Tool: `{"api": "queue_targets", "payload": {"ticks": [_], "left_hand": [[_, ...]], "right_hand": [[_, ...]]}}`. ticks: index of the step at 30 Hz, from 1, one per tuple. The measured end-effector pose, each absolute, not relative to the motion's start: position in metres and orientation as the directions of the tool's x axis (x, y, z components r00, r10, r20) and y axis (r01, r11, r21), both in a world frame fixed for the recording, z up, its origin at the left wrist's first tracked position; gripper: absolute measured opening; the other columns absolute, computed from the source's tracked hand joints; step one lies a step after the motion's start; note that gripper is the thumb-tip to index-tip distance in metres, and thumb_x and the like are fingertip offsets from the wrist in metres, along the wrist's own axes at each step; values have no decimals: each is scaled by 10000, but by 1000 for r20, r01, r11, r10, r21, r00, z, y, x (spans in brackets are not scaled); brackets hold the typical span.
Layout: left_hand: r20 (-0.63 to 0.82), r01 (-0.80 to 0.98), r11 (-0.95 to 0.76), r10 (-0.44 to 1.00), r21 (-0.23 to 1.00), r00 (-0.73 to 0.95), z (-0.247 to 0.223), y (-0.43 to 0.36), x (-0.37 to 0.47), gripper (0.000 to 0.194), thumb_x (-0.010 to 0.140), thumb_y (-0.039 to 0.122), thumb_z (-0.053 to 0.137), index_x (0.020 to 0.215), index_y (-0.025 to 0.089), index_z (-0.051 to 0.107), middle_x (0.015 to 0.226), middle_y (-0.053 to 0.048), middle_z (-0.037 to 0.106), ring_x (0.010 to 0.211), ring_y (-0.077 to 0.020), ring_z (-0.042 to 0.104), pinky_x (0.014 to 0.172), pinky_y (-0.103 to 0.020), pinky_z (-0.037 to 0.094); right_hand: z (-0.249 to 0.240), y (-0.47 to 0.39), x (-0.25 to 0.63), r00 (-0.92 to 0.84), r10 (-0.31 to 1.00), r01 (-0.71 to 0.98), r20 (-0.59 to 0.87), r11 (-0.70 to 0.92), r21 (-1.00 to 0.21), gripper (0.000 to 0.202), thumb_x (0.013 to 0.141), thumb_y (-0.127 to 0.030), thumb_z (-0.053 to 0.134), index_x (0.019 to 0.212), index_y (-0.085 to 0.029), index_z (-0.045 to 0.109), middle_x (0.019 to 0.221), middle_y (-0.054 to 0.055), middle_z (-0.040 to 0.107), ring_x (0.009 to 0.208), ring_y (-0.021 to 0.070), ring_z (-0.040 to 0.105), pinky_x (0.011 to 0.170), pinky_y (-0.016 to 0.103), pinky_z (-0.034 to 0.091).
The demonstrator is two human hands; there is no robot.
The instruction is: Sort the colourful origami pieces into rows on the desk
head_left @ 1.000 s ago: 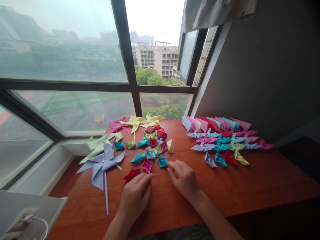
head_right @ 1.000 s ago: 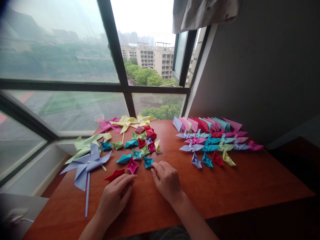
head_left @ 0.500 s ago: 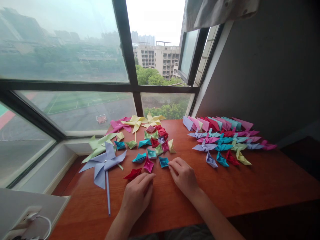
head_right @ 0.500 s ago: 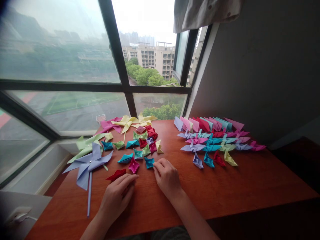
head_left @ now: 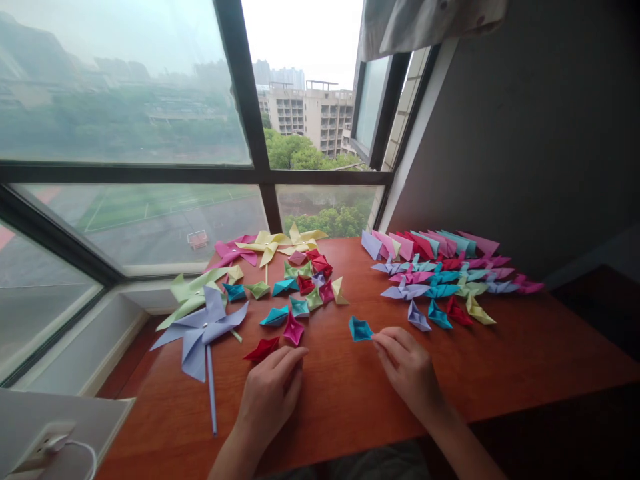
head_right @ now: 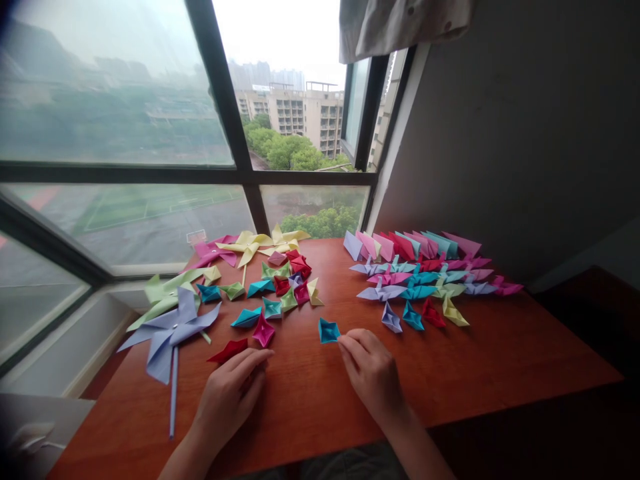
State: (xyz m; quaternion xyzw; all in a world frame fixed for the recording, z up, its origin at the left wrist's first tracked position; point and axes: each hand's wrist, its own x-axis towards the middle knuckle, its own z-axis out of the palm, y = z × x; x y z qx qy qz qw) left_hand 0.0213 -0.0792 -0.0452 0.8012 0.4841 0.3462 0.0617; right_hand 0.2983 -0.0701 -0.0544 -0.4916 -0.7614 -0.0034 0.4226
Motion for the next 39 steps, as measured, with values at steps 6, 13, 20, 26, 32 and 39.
{"api": "queue_targets", "payload": {"ticks": [6,13,20,26,32,39], "left_hand": [[517,731,-551,796,403,315,-48,-76,19,241,910,160,492,1076,216,658,936,-45,745,819,-180,730,711,-248,570],[539,741,-562,778,369,322,-51,-74,18,236,905,172,500,1069,221,662,951,-44,749,824,-184,733,709,-247,570],[530,750,-557,782,356,329,-54,-72,17,242,917,192,500,1097,230,657,956,-42,751,839,-187,735,710,-245,572],[533,751,-556,781,356,325,-54,-72,17,241,911,200,508,1092,235,664,962,-45,758,834,-189,738,698,-242,573],[534,751,-561,777,347,334,-52,-72,17,239,911,192,504,1089,222,660,964,-49,754,826,-188,738,696,-242,572],[537,749,-558,779,357,324,-51,-72,18,228,906,202,511,1067,224,671,944,-48,758,804,-186,741,702,-243,579]], "right_hand": [[-32,-82,400,17,659,926,752,274,-261,131,924,-249,596,997,-237,704,950,63,706,897,198,676,850,320,523],[-43,-78,531,216,618,973,756,-72,-219,310,937,-395,506,965,-177,723,949,116,713,781,225,655,736,341,507],[-86,-57,584,192,717,981,670,-114,-158,324,908,-391,464,928,-190,717,951,100,718,842,234,661,737,338,490],[-100,-48,585,198,725,980,659,-124,-158,309,901,-360,476,951,-181,724,989,111,715,836,230,653,731,329,481],[-104,-49,584,198,701,980,685,-129,-152,303,909,-356,484,966,-183,725,1001,107,715,841,227,650,732,325,475],[-103,-48,584,195,708,981,679,-130,-146,312,905,-344,477,967,-169,727,976,120,719,844,237,658,743,333,478]]}}
